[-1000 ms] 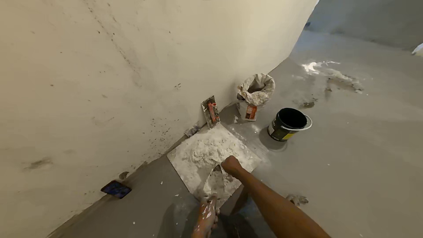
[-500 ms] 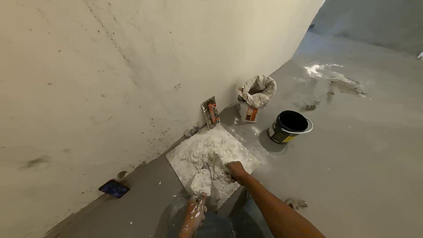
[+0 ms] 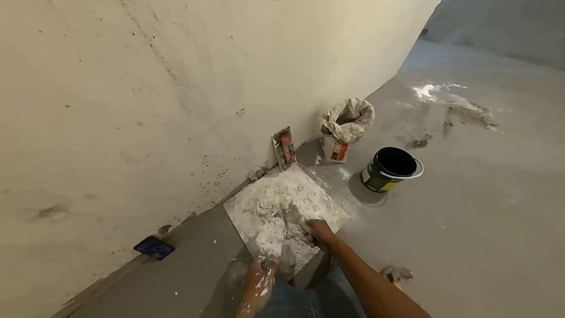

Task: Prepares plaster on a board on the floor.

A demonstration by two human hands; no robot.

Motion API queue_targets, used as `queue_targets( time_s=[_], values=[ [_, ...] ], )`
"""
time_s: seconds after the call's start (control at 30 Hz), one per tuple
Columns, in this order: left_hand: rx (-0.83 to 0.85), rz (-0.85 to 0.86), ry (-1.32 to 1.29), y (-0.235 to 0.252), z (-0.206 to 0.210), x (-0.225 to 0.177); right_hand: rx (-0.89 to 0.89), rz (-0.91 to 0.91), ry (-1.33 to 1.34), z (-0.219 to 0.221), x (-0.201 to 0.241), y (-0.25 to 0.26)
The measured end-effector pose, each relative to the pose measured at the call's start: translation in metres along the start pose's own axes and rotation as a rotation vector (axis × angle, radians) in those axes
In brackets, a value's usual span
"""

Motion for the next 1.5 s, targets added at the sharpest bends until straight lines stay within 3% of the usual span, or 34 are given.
queue_targets(
  time_s=[0.2,0.37,0.47,0.63,0.77,0.97,1.07,1.2,1.33,1.5],
  values=[
    [-0.105,0.051,0.232,-0.015,0.037,-0.019,-0.025,0.090,0.050,0.019,0.001,-0.016],
    [-0.125,0.109,0.404,0.024,0.059,-0.021,-0.038,0.117,-0.039,0.016,0.013,-0.029],
    [-0.110,0.089,0.417,0.052,0.047,-0.026,-0.021,0.084,-0.168,0.009,0.026,-0.043],
    [-0.128,0.152,0.295,0.069,0.021,-0.023,-0.104,-0.272,-0.647,0.009,0.062,-0.056],
    [-0.138,0.140,0.210,0.048,0.008,-0.017,-0.078,-0.216,-1.112,0.013,0.039,-0.032],
    [-0.151,0.121,0.121,0.040,-0.004,-0.004,-0.051,-0.332,-1.099,0.018,0.037,-0.054],
    [-0.080,0.113,0.071,0.043,-0.007,-0.001,0.057,-0.466,-1.118,0.017,0.014,-0.072],
    [0.100,0.136,0.113,0.048,-0.027,0.004,0.121,-0.646,-1.161,-0.026,-0.014,-0.071],
    [0.246,0.137,0.112,0.048,-0.035,-0.008,0.134,-0.658,-1.118,-0.055,-0.003,-0.070],
    [0.373,0.199,0.119,0.043,-0.008,-0.045,0.184,-0.639,-1.086,-0.039,0.006,-0.063]
  ],
)
Point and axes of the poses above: each hand's wrist, its own y-axis towards the middle knuckle, its own z-axis out of the palm, x = y × z, the point moved 3 cm from there along y, towards the middle knuckle, and after that the axes turned 10 degrees about -z, right-handed, at the moved point
